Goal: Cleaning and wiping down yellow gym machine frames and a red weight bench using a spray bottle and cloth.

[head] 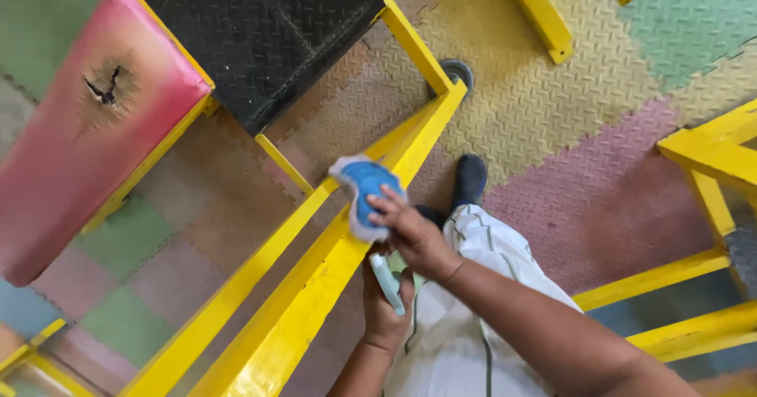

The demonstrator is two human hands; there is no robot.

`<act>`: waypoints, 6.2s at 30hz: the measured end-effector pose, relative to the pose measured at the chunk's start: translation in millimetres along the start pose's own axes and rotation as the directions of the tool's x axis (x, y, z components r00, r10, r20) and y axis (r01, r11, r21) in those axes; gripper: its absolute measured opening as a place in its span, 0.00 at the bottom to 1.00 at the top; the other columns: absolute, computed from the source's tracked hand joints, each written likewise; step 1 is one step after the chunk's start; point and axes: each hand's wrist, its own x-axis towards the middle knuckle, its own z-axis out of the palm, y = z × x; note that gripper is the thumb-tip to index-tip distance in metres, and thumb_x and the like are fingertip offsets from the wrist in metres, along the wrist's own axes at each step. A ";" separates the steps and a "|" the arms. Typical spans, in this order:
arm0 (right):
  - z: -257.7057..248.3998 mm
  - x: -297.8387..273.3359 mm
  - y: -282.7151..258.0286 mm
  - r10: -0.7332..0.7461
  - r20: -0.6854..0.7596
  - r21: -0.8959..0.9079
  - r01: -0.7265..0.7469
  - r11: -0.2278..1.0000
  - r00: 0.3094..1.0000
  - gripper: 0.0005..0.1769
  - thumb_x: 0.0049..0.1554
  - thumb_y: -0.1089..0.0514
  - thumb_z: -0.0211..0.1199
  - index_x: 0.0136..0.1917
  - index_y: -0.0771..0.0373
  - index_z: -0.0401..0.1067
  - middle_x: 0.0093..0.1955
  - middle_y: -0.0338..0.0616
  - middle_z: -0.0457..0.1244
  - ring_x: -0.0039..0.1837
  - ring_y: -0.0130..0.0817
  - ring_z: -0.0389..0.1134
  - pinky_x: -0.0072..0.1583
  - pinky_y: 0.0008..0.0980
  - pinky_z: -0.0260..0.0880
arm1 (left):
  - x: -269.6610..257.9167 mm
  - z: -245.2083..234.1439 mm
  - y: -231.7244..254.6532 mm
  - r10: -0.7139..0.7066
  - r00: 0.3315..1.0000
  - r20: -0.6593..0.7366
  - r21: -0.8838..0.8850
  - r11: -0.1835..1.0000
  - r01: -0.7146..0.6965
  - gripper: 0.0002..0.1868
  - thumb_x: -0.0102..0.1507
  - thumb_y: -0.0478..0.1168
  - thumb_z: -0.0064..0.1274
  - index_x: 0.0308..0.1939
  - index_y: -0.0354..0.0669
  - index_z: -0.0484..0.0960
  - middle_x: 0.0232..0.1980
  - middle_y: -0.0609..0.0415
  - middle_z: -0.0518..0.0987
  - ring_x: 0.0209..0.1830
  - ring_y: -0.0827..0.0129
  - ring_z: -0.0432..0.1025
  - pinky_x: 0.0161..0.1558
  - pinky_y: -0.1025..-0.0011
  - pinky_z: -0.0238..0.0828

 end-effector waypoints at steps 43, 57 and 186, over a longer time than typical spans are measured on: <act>-4.0 4.4 43.6 0.336 -0.299 -0.026 -0.359 0.933 0.893 0.22 0.64 0.65 0.55 0.71 0.62 0.66 0.74 0.44 0.62 0.81 0.36 0.52 0.77 0.34 0.48 | -6.3 -3.1 16.2 0.259 0.964 0.052 -0.077 0.964 -0.255 0.27 0.67 0.42 0.56 0.67 0.35 0.71 0.66 0.39 0.76 0.65 0.47 0.73 0.67 0.59 0.69; 105.1 22.4 -307.0 -0.312 0.159 -0.025 0.320 0.947 0.937 0.15 0.63 0.70 0.56 0.63 0.63 0.67 0.75 0.51 0.61 0.84 0.52 0.52 0.78 0.45 0.54 | -143.5 -140.7 96.8 0.100 0.965 -0.241 -0.130 0.982 -0.134 0.33 0.65 0.45 0.55 0.70 0.36 0.65 0.62 0.40 0.78 0.60 0.54 0.77 0.56 0.62 0.74; 225.9 76.5 -422.5 -0.117 0.975 -0.180 0.980 0.088 0.190 0.41 0.53 0.64 0.56 0.79 0.63 0.51 0.82 0.53 0.44 0.82 0.55 0.44 0.76 0.57 0.42 | -235.8 -243.4 173.0 -0.104 0.358 -0.928 -0.163 0.977 -0.136 0.26 0.59 0.39 0.59 0.62 0.43 0.80 0.46 0.47 0.87 0.41 0.62 0.84 0.45 0.67 0.80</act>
